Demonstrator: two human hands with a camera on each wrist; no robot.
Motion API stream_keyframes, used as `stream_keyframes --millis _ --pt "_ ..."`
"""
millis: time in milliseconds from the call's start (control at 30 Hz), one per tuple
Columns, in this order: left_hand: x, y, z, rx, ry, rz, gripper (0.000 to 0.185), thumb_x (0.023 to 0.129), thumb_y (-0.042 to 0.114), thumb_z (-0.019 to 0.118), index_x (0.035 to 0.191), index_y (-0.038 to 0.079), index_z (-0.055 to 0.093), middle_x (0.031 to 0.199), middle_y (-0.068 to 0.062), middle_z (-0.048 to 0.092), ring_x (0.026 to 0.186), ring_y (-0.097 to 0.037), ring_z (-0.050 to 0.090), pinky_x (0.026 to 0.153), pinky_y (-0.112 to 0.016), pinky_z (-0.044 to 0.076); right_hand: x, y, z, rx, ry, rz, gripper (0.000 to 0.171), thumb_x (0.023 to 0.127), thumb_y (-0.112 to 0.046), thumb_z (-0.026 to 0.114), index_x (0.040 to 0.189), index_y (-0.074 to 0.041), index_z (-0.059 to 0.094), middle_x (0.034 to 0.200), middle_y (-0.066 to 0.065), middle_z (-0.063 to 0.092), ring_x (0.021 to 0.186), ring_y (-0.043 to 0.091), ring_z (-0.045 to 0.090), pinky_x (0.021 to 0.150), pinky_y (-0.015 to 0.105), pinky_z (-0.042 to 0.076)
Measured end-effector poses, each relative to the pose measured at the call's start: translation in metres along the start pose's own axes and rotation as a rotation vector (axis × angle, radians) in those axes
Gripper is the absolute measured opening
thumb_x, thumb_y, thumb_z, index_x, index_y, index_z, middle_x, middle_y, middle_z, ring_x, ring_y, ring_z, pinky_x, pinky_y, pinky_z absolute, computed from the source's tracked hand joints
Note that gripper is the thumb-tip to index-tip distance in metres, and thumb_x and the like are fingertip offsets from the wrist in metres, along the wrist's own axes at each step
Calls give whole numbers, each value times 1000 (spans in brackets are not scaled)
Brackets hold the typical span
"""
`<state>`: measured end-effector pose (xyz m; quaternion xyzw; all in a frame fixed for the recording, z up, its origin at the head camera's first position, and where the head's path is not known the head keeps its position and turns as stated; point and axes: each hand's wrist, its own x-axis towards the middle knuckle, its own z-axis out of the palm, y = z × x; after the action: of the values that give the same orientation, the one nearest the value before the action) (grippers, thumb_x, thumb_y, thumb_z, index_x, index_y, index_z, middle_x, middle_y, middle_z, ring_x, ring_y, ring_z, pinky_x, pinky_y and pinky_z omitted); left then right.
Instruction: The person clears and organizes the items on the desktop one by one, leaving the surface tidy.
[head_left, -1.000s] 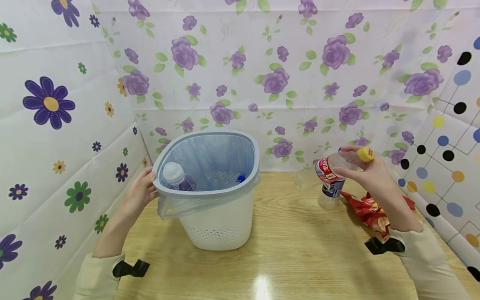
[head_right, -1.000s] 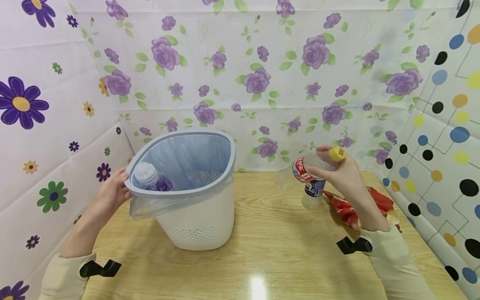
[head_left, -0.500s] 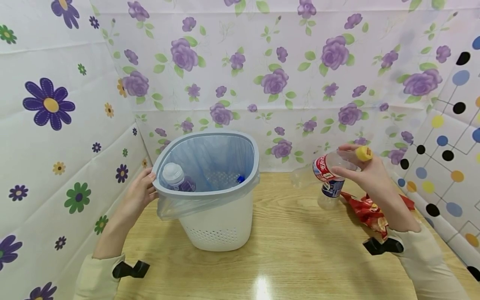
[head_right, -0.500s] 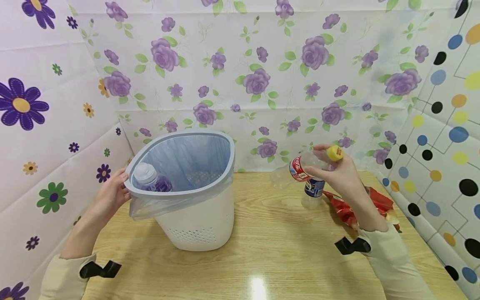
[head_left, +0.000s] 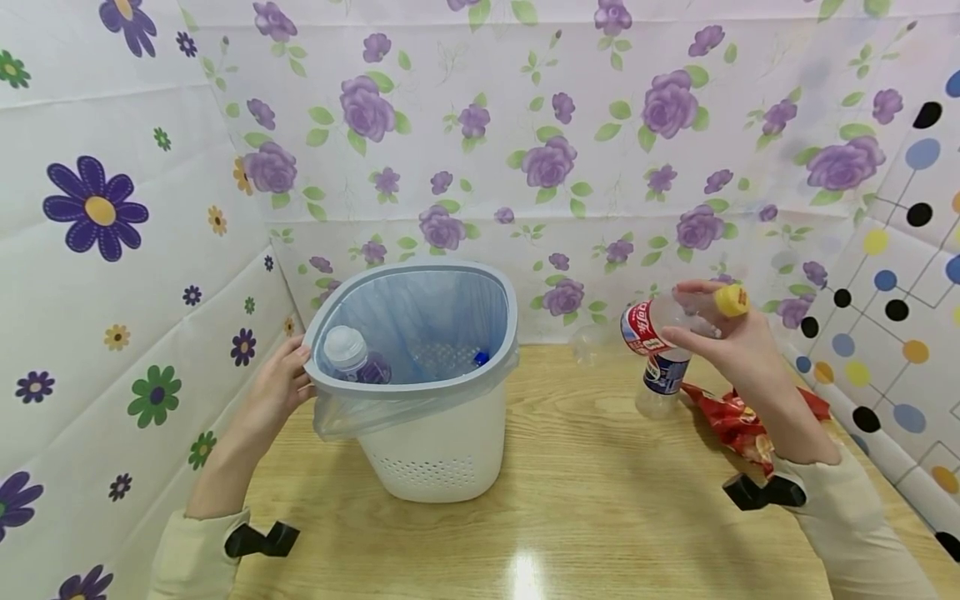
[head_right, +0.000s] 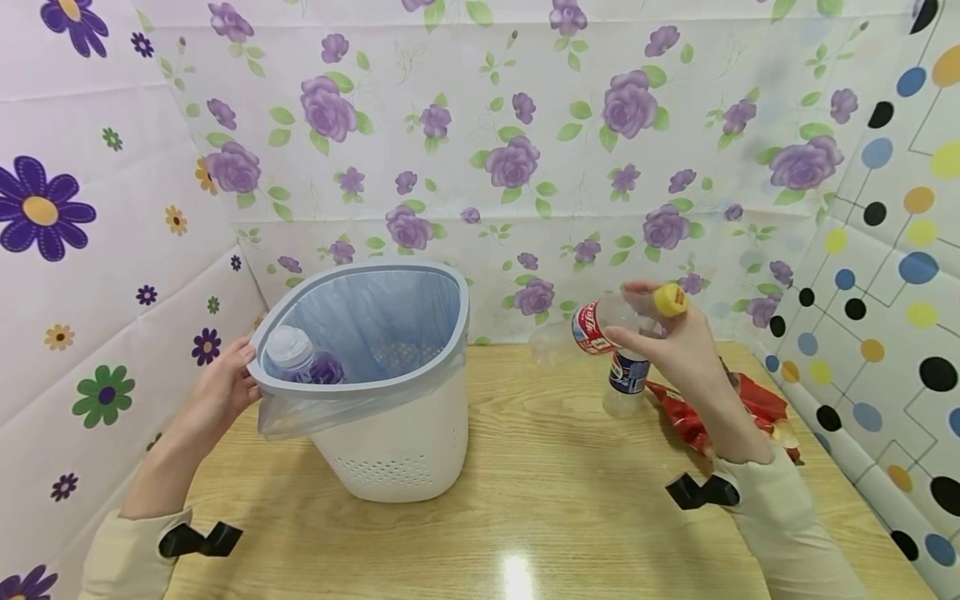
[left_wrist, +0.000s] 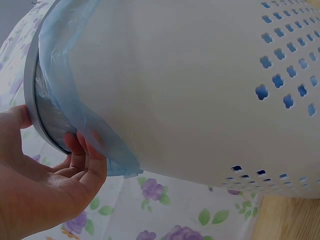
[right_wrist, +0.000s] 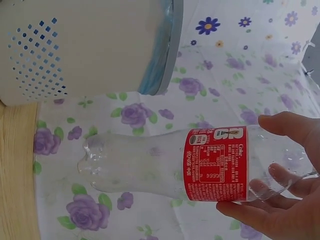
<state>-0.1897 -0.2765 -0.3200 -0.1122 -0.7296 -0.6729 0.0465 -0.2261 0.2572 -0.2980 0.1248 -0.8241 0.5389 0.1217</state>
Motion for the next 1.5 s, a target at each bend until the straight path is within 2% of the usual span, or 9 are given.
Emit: stream_keyframes --millis 33,100,167,233,433,600,1000,1500 --pt "0 0 0 2 1 1 24 105 31 36 124 18 42 100 13 60 93 0 62 77 -18 52 0 -2 0 -2 7 -11 58 87 -24 73 138 -20 46 142 -2 52 138 18 41 106 61 36" --pt "-1 0 0 13 -1 5 25 105 31 36 125 17 42 101 13 59 93 0 62 78 -18 52 -1 -5 1 -4 27 -37 57 87 -21 73 138 -19 47 139 -4 53 131 10 46 106 46 42" --pt "-1 0 0 14 -2 5 25 105 32 36 125 17 42 102 12 59 93 0 61 78 -18 52 -1 -9 2 -1 46 -59 56 88 -19 72 138 -19 47 138 -5 53 126 3 48 101 33 44" --pt "-1 0 -1 15 -3 4 25 105 32 36 125 17 42 102 12 59 93 -1 61 78 -18 52 -1 -13 3 8 66 -83 56 88 -17 72 138 -19 48 138 -3 53 124 3 50 93 23 46" --pt "-2 0 -2 30 -15 13 27 105 32 35 127 17 41 104 12 58 95 0 61 79 -18 52 -1 -25 5 198 77 -134 57 85 -8 73 136 -13 50 139 3 53 128 8 50 100 22 47" --pt "-2 0 -2 24 -11 5 27 105 33 36 126 17 42 104 12 58 95 0 61 79 -18 52 2 -35 9 334 77 -210 54 84 -1 72 133 -9 51 135 3 56 122 7 55 90 11 48" --pt "-1 1 -2 48 1 -27 35 105 35 36 131 11 37 104 12 58 97 0 61 80 -19 52 8 -67 15 466 106 -364 52 82 11 67 131 -4 53 132 8 57 121 14 57 92 16 50" --pt "0 0 -1 22 -14 -1 29 105 33 35 128 14 39 102 12 59 94 -1 62 78 -19 53 14 -96 27 563 35 -497 54 80 19 62 129 -2 53 129 10 59 123 20 57 92 23 52"
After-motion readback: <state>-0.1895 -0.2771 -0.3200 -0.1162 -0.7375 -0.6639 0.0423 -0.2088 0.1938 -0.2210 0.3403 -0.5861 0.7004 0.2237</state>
